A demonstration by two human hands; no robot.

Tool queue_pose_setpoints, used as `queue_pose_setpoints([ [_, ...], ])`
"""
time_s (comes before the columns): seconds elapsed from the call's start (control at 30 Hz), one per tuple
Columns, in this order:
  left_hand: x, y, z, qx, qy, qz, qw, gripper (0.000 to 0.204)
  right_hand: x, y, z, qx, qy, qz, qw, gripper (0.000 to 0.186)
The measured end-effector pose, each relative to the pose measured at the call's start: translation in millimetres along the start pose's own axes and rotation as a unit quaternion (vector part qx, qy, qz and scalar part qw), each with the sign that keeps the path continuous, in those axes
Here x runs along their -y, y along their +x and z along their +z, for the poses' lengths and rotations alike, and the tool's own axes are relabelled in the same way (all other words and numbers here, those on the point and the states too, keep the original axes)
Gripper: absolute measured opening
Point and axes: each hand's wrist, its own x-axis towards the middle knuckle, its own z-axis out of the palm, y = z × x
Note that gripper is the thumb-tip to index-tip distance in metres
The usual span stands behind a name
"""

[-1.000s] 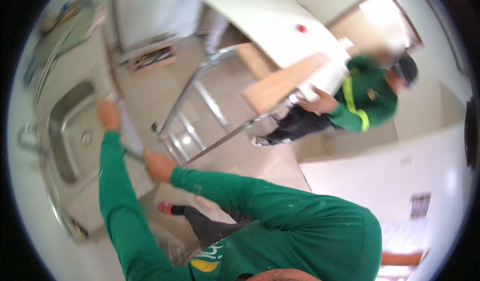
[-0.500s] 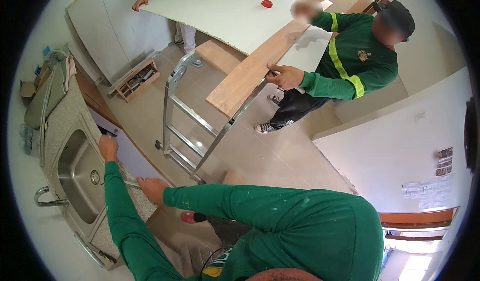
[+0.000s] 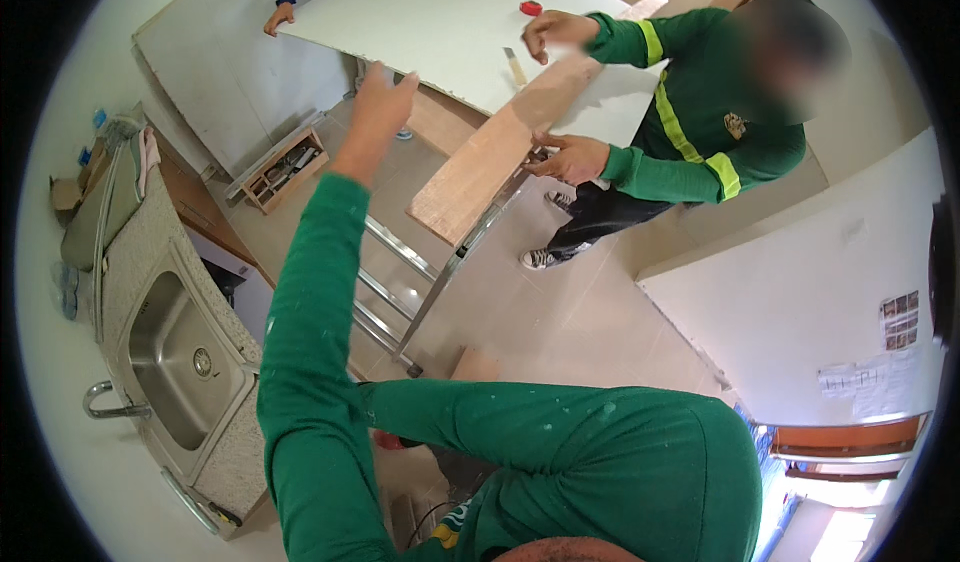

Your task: The person positions a stainless steel sink into a cutout in a granite countertop. They use a utility knife to scrape and clean the edges of the countertop around the sink rim. Finally, the person lifts the entire countertop assembly.

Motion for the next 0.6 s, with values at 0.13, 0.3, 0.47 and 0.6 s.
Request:
queue_pose_setpoints([
  [0.13,13,-71,-38,0.021,0.073,-0.002,0.997,0.078,-24,3,4,-0.008,0.001,0.024,1.000,0.040],
  [0.3,46,-181,-197,-0.117,0.060,0.015,0.991,0.059,1,11,-3,0.050,-0.046,0.026,0.997,0.048],
  [0.47,144,-319,-370,-0.401,0.303,-0.048,0.863,0.046,8,8,-22,0.071,-0.040,0.057,0.995,0.044],
  [0.6,223,-455,-426,-0.401,0.481,-0.134,0.768,0.051,14,8,-32,0.058,-0.046,0.038,0.997,0.027],
])
